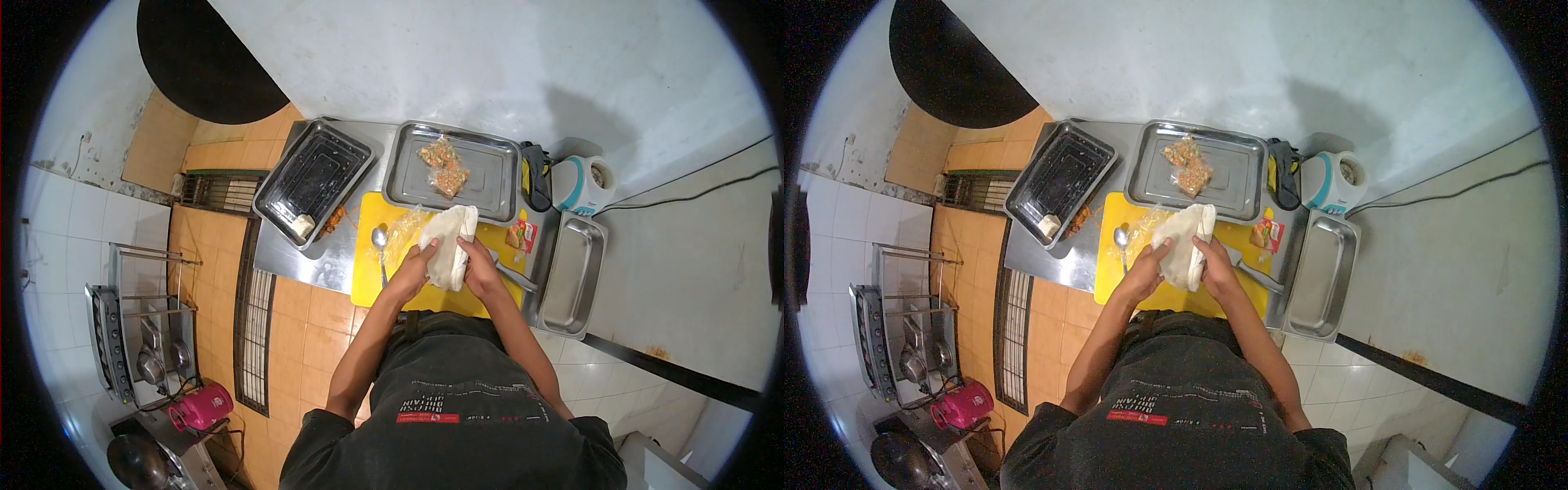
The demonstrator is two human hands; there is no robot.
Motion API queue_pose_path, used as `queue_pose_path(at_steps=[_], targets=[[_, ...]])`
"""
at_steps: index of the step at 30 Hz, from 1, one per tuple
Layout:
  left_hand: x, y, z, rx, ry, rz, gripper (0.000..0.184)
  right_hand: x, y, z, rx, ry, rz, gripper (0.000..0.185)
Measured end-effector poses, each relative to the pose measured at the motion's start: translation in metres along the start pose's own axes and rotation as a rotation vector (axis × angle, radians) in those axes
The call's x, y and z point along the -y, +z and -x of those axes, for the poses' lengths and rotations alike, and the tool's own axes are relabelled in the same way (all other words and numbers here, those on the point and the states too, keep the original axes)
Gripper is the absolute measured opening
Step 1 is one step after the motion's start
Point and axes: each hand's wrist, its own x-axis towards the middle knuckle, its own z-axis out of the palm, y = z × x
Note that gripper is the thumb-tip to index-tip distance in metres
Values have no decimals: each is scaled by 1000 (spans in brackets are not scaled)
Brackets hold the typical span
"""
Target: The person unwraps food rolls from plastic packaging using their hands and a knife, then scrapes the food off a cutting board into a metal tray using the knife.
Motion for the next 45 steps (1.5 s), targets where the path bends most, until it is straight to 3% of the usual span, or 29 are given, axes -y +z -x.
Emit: queue_pose_path(at_steps=[11, 22, 45], targets=[[-2, 0, 5, 13, 27, 7, 48, -3, -5, -1, 31, 18, -68, 41], [-1, -7, 1, 44, 343, -178, 34, -1, -2, 2, 33, -18, -22, 41], [-8, -9, 8, 42, 411, -233, 35, -8, -9, -7, 6, -30, -47, 47]])
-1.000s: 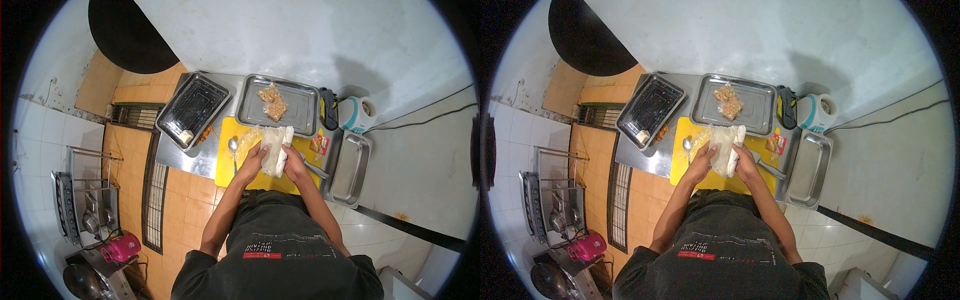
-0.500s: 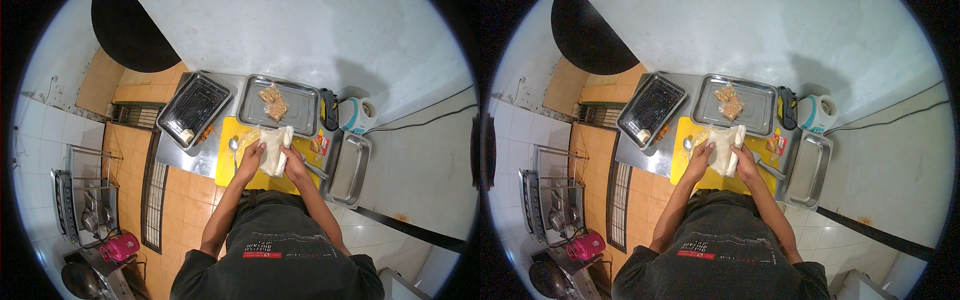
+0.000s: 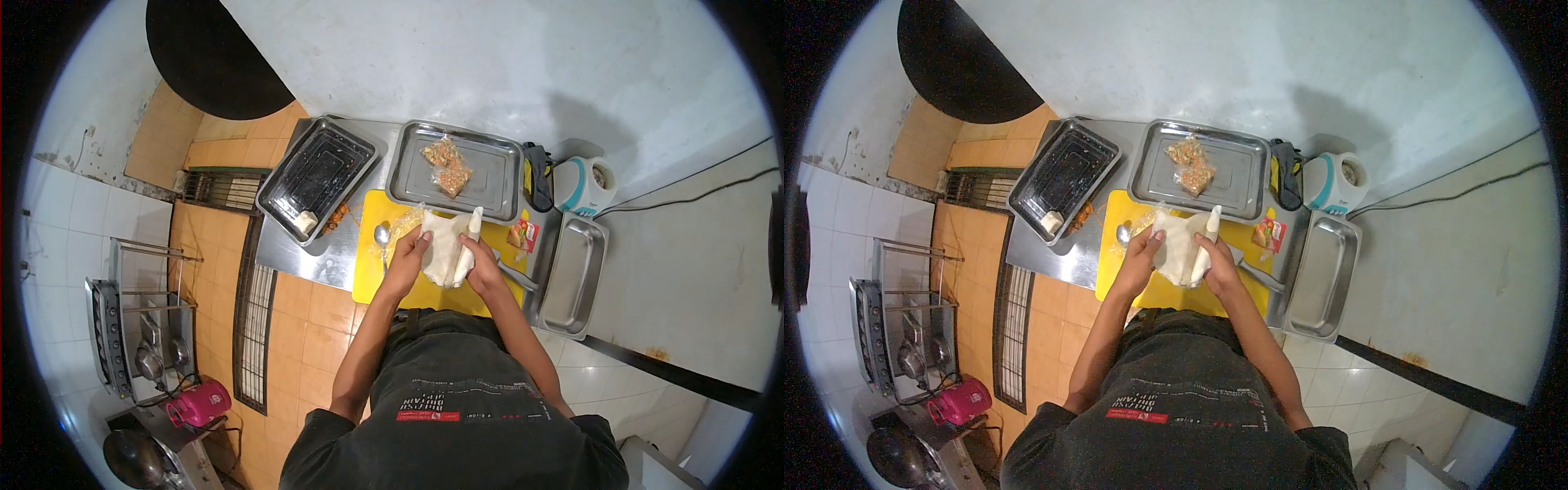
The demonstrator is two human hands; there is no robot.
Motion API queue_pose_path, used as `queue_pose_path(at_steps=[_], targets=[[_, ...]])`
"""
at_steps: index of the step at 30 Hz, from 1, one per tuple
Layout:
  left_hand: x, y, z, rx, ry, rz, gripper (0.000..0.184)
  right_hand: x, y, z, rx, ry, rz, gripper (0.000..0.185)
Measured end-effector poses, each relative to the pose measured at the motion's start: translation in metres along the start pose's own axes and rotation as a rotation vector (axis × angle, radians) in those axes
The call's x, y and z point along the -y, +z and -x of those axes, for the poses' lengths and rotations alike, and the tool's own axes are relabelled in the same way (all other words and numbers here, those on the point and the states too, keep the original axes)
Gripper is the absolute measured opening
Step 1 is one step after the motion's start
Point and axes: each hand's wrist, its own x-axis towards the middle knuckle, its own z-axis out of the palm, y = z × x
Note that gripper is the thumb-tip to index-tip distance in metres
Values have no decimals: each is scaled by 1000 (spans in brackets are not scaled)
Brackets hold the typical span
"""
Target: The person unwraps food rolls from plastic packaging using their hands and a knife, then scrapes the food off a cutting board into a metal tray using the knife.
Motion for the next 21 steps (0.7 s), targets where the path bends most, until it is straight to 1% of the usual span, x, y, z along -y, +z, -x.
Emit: queue_pose_path(at_steps=[7, 10, 21], targets=[[-17, 4, 5, -11, -10, -1, 34, 2, -1, -1, -10, -4, -15, 47], [-12, 2, 3, -39, -1, 6, 33, 2, -1, -1, -15, 4, -1, 47], [-18, -1, 5, -19, 17, 26, 35, 4, -1, 1, -55, 7, -7, 45]])
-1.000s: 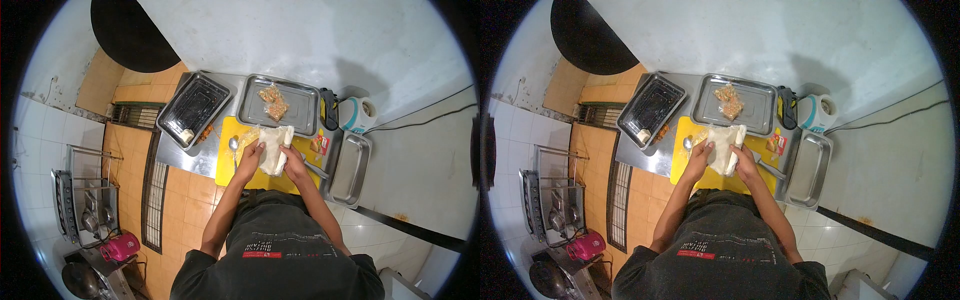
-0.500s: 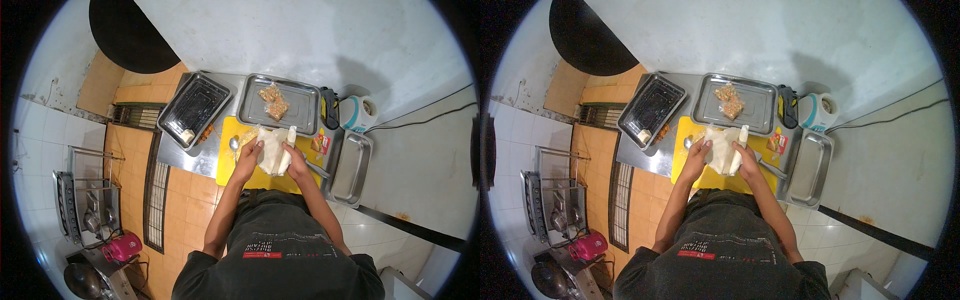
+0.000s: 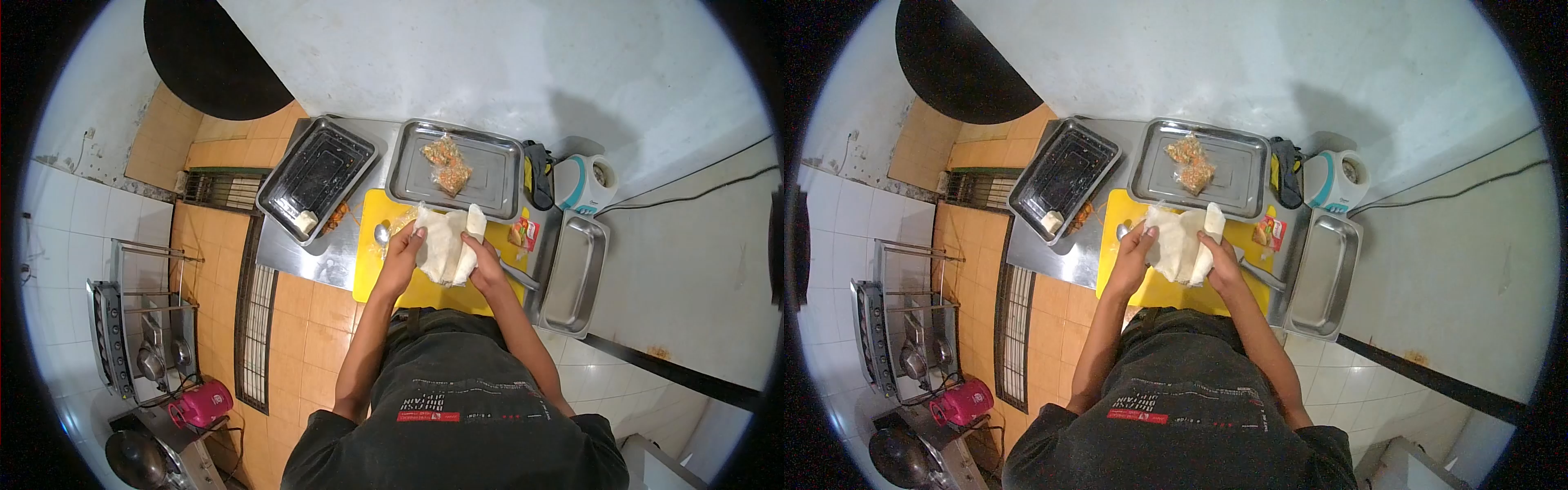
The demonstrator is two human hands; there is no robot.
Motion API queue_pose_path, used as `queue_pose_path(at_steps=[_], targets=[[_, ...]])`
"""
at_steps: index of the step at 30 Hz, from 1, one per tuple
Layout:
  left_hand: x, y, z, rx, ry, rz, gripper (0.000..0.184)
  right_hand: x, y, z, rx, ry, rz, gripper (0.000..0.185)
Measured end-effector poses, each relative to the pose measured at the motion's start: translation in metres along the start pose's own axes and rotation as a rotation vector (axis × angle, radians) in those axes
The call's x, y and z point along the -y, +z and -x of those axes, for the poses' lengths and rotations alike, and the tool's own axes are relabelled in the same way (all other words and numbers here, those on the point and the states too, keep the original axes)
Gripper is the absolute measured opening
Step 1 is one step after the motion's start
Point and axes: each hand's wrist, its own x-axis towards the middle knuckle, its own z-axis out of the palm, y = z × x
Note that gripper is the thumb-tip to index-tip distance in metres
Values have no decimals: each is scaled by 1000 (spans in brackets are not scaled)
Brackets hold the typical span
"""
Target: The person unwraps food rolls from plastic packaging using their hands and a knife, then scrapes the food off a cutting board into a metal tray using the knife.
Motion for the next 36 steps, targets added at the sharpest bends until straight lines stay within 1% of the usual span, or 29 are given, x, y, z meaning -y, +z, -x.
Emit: queue_pose_path(at_steps=[5, 8, 11, 20, 23, 25, 28, 31, 35, 36], targets=[[-4, 2, 1, 1, 0, 30, 35, -1, -1, -1, 15, -11, -15, 44], [-5, 2, 1, 12, 2, 23, 37, -1, -3, -2, 24, 0, -27, 46], [-10, 5, 3, -14, 26, 63, 35, 0, -2, -1, 13, -7, -39, 46], [-23, 3, 5, 15, 58, 177, 36, -4, -12, -7, -50, 17, 0, 38], [-27, -1, 6, -31, 35, 228, 36, -5, -16, -9, -34, -28, -61, 37], [-26, -6, 6, -71, 67, 257, 32, -2, -16, -8, -60, 24, -27, 37], [-30, -11, 7, -107, 63, 263, 31, 0, -17, -8, -85, 58, -50, 34], [-31, -17, 9, -126, 69, 300, 34, 3, -24, -14, -50, 16, -54, 31], [-32, -21, 15, -160, 69, 323, 35, 24, -36, -38, -44, 8, -97, 33], [-28, -25, 16, -170, 70, 320, 35, 34, -31, -38, -75, -5, -123, 36]])
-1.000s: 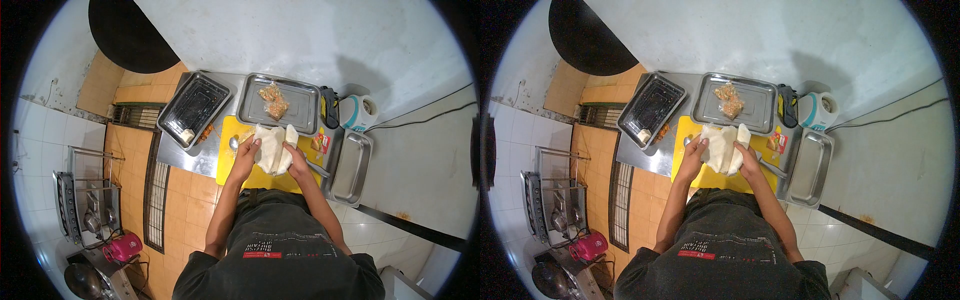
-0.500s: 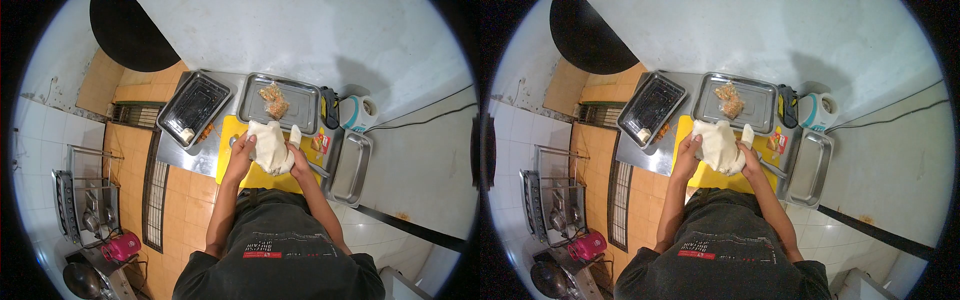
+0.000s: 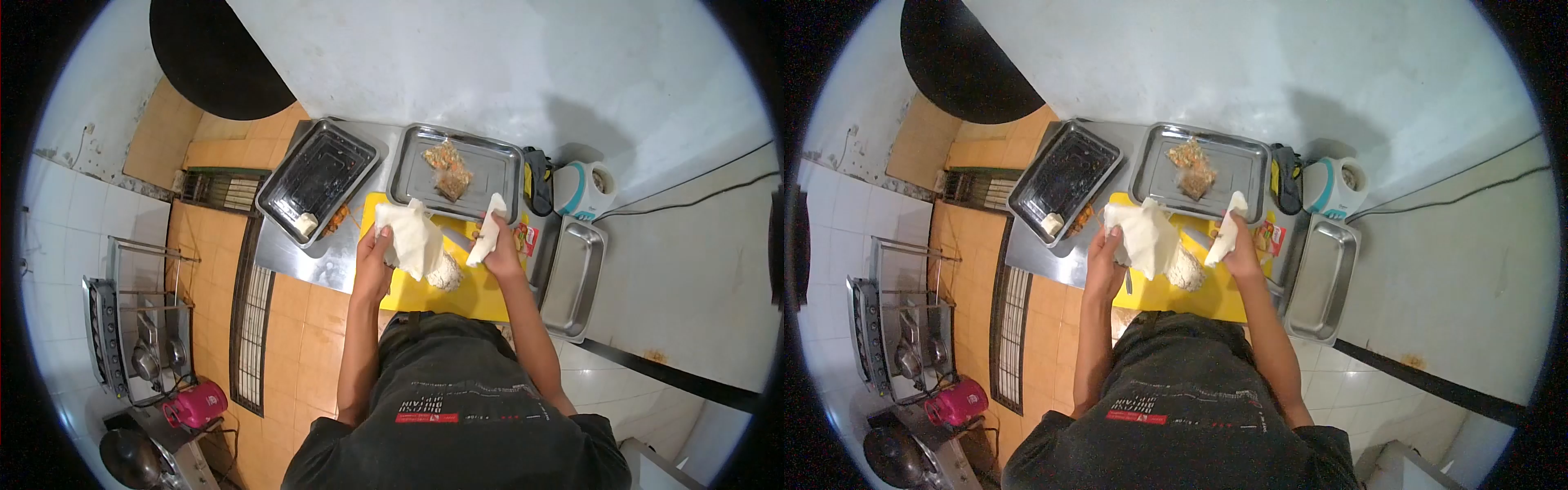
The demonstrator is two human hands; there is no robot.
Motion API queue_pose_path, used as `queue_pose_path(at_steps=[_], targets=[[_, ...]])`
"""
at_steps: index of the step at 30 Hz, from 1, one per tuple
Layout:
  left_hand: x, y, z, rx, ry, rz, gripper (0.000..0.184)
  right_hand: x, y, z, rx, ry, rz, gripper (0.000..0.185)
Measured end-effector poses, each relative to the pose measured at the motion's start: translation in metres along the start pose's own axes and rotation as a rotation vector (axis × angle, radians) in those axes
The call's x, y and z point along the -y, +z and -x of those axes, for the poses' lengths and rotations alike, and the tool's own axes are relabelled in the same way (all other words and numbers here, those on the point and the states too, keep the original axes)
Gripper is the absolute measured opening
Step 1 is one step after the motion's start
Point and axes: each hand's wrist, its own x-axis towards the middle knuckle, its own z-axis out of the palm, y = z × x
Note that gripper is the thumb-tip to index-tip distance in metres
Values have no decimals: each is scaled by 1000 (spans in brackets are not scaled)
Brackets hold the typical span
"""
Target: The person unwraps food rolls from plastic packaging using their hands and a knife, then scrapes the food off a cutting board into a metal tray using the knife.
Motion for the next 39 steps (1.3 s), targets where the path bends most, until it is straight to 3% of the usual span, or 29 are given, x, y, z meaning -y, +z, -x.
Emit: queue_pose_path(at_steps=[5, 10, 12, 16, 18, 22, 29, 31, 39], targets=[[5, -12, 5, -31, -10, -9, 35, 22, -13, -45, 38, -96, 19, 36], [3, -17, 10, -103, 12, -1, 35, 40, -15, -90, 75, 53, 26, 36], [2, -23, 12, -117, 14, 15, 34, 43, -8, -100, -7, -23, 228, 32], [-1, -27, 17, -144, 30, 2, 34, 45, -1, -124, -74, -54, 338, 29], [0, -29, 17, -140, 33, 3, 34, 47, 1, -135, -90, -104, 571, 26], [0, -31, 20, -165, 37, 9, 34, 40, 1, -157, -147, -205, 611, 19], [2, -36, 16, -168, 27, 17, 33, 40, -2, -175, -182, -211, 667, 25], [1, -34, 14, -159, 22, 28, 33, 43, -1, -172, -161, -166, 724, 34], [8, -28, 0, -146, -33, -14, 32, 47, 25, -106, 37, -129, 358, 31]])
